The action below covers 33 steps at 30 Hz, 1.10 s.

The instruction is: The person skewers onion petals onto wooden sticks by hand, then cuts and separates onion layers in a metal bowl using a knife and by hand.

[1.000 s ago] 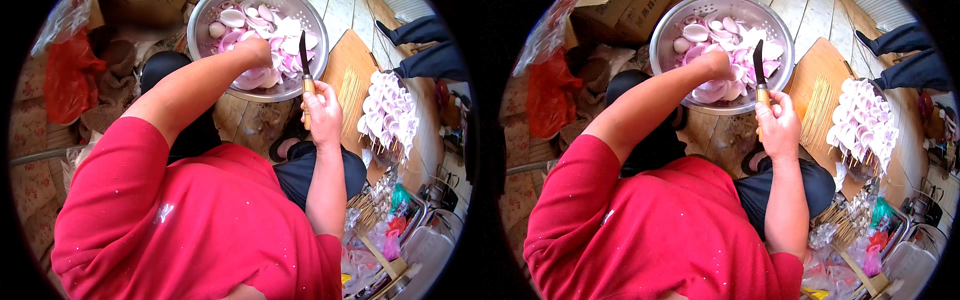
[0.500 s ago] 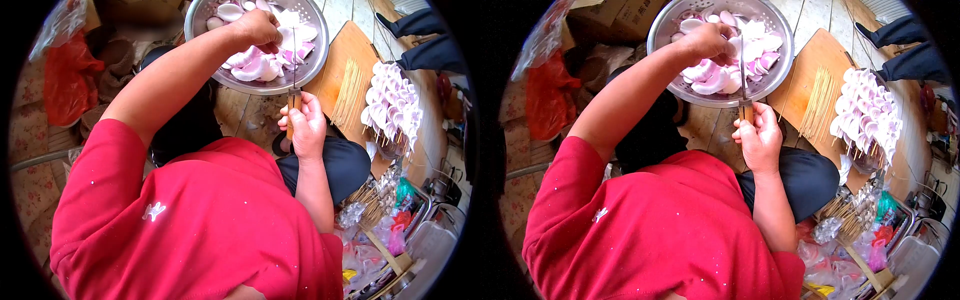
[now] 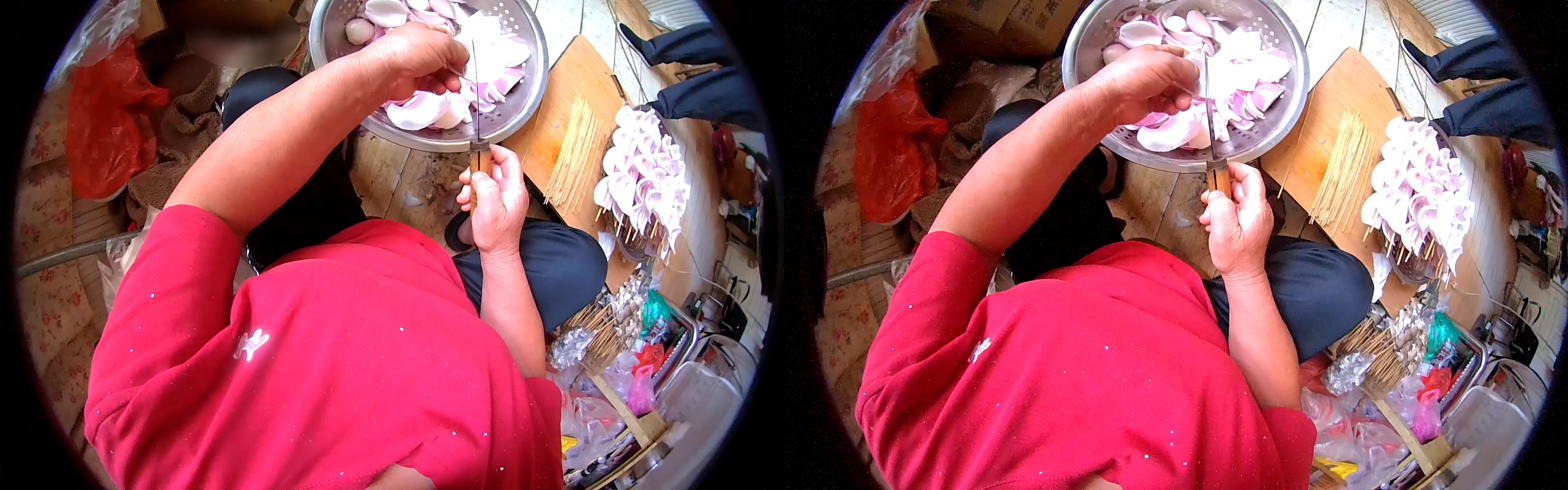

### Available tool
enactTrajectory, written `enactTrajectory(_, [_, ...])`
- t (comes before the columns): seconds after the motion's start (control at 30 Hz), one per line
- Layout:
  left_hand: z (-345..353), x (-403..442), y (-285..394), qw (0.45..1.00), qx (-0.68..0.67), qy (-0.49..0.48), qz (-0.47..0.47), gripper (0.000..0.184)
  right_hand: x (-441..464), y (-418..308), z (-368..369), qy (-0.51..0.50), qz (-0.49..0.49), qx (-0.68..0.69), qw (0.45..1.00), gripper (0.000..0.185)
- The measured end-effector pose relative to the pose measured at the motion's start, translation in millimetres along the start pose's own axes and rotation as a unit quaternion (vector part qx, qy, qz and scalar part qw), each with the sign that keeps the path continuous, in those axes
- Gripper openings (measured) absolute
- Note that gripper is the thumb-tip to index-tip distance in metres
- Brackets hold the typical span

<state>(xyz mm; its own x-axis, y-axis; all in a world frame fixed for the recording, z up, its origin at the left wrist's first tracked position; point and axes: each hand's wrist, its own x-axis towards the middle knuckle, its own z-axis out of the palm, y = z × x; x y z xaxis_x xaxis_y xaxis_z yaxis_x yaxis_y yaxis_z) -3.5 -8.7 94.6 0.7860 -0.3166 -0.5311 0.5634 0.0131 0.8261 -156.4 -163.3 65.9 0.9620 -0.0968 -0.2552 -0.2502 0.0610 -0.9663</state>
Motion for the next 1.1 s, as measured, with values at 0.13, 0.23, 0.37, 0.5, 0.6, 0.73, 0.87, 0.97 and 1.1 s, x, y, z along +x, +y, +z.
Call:
enactTrajectory(0.13, [-0.9, -1.4, 2.1, 1.0, -0.005, -0.006, -0.017, 0.007, 1.1, 1.7, 2.3, 0.005, -0.005, -0.013, 1.0, 0.033])
enactTrajectory(0.23, [-0.7, -1.1, 1.4, 1.0, -0.008, -0.01, -0.029, 0.008, 2.9, 3.6, 2.4, 0.007, 0.001, 0.0, 1.0, 0.033])
enactTrajectory(0.37, [0.5, -0.9, -0.6, 0.999, 0.003, -0.038, -0.033, 0.01, 7.5, 9.6, 0.6, 0.013, 0.009, 0.024, 1.0, 0.033])
enactTrajectory(0.5, [5.7, 2.1, -8.0, 0.985, 0.058, -0.141, -0.082, 0.015, 17.2, 7.0, -0.3, 0.055, 0.105, 0.024, 0.993, 0.034])
enactTrajectory(0.6, [4.3, 15.6, -16.3, 0.992, 0.114, -0.05, 0.012, 0.054, 18.6, 6.7, -1.1, 0.07, 0.074, 0.039, 0.994, 0.033])
enactTrajectory(0.73, [2.6, 27.6, -23.7, 0.983, 0.171, -0.023, 0.069, 0.047, 15.8, 4.8, -5.9, 0.106, 0.074, 0.088, 0.988, 0.023])
enactTrajectory(0.87, [-6.8, 41.6, -25.1, 0.856, 0.48, 0.096, 0.167, 0.047, 12.1, 3.2, -7.5, 0.108, 0.064, 0.086, 0.988, 0.023])
enactTrajectory(0.97, [-11.5, 35.1, -24.2, 0.806, 0.569, 0.031, 0.163, 0.042, 9.8, 3.5, -9.7, 0.102, 0.061, 0.09, 0.989, 0.022])
enactTrajectory(1.1, [-7.6, 35.6, -40.1, 0.703, 0.695, -0.071, 0.135, 0.048, 10.2, 5.8, -10.5, 0.094, 0.06, 0.079, 0.991, 0.025])
